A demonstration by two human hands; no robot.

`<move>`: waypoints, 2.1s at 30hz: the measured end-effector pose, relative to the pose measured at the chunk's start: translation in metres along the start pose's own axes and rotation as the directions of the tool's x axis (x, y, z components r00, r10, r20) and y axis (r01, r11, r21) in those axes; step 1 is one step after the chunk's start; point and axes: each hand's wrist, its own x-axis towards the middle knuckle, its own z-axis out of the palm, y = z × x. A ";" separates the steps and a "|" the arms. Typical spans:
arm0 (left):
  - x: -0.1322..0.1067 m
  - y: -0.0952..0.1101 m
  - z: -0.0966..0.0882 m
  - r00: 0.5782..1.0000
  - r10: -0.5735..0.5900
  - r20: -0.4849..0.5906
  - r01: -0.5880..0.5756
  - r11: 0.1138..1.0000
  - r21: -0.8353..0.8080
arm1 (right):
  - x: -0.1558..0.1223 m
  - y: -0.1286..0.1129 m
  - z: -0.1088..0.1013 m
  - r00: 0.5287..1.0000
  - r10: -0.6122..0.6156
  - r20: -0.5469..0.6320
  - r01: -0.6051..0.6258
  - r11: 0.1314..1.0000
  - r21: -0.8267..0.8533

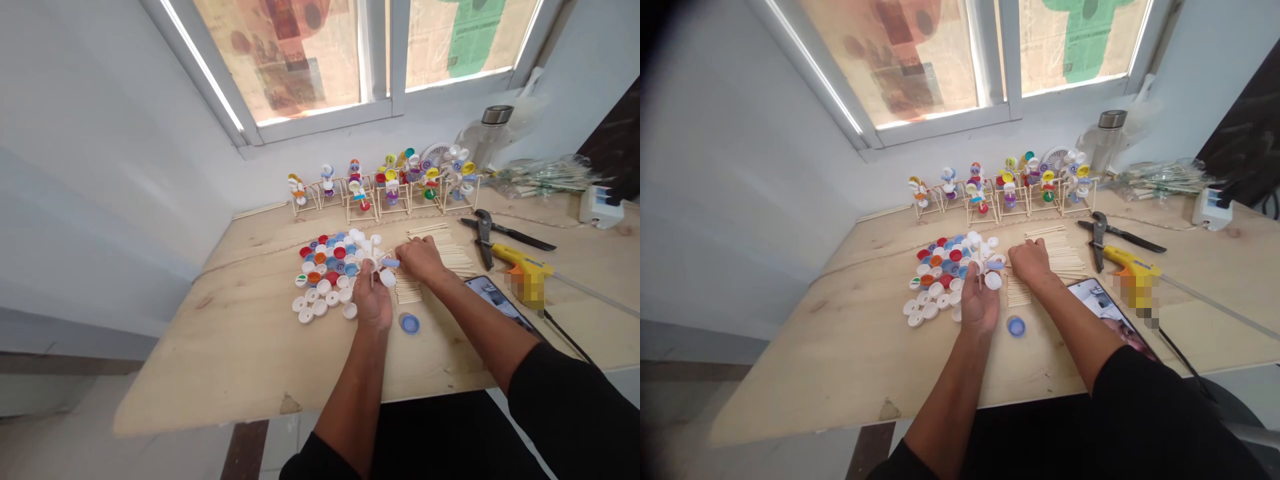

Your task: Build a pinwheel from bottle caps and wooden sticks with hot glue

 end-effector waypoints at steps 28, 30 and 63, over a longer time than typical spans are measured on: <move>0.009 -0.011 0.009 0.999 -0.018 0.042 0.018 1.000 0.005 | -0.016 0.010 -0.002 0.996 0.065 -0.068 -0.040 0.944 0.326; 0.009 -0.011 0.007 0.999 -0.018 0.043 0.018 1.000 0.005 | -0.021 0.010 0.001 0.981 0.138 -0.138 -0.062 0.889 0.454; 0.004 -0.016 0.000 0.999 -0.028 0.033 0.025 0.995 0.100 | -0.043 -0.020 0.065 0.836 0.526 -0.160 0.318 -0.226 0.921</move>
